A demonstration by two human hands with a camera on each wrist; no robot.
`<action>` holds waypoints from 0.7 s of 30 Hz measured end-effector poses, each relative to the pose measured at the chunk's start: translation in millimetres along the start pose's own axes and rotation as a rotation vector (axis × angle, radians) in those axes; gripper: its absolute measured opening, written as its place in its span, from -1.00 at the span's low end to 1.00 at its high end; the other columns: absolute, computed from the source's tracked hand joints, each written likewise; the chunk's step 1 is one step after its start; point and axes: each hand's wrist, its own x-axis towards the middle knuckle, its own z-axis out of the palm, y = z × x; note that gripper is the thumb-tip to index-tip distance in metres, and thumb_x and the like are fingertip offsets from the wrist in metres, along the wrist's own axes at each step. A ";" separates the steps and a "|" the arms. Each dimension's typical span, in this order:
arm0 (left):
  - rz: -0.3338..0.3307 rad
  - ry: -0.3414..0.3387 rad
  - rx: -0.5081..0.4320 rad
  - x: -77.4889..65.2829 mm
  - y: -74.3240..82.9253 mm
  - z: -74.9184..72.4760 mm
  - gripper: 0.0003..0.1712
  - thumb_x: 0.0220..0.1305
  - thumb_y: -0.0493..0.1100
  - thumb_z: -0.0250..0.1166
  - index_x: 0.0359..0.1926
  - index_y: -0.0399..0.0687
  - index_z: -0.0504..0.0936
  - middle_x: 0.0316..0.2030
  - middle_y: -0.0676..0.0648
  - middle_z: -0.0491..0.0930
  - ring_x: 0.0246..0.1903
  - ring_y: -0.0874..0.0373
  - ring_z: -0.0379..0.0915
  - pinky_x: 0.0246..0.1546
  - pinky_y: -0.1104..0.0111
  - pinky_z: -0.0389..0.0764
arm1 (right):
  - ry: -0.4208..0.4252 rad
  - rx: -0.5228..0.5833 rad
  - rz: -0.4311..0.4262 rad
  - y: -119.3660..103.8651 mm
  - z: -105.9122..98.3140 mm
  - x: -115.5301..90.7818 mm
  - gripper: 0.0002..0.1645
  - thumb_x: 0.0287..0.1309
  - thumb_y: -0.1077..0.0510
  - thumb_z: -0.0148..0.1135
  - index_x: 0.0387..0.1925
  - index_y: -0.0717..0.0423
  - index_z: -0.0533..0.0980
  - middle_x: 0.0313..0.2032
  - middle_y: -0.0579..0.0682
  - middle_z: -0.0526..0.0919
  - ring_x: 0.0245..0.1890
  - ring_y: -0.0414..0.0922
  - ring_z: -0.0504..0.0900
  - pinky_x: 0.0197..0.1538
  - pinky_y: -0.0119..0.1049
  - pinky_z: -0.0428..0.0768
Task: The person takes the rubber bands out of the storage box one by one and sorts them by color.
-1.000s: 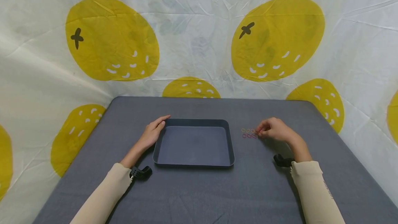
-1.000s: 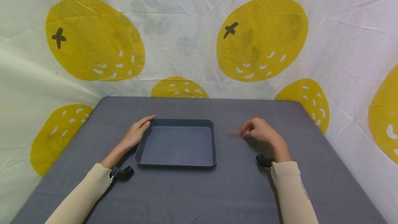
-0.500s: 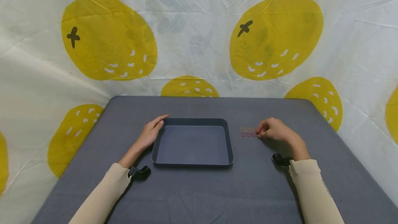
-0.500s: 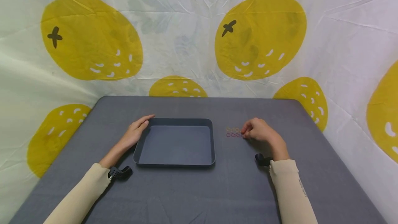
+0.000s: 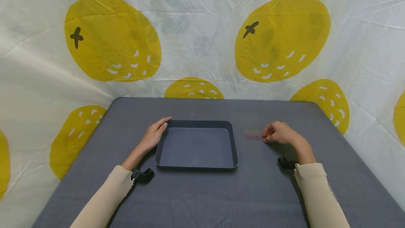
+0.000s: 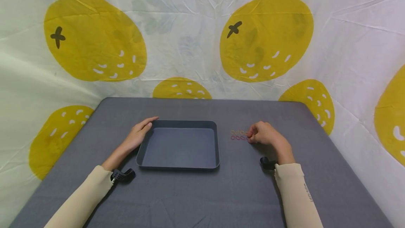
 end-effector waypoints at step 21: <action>0.000 -0.005 -0.004 -0.6 0.2 -0.5 -0.49 0.70 0.01 -0.12 0.53 0.14 0.37 0.53 -0.13 0.32 0.52 -0.18 0.20 0.45 -0.21 0.27 | 0.001 -0.012 0.003 -1.9 -1.7 -1.3 -0.84 0.10 0.18 0.51 -0.29 0.15 0.71 -0.47 -0.12 0.71 -0.45 -0.21 0.52 -0.34 -0.32 0.48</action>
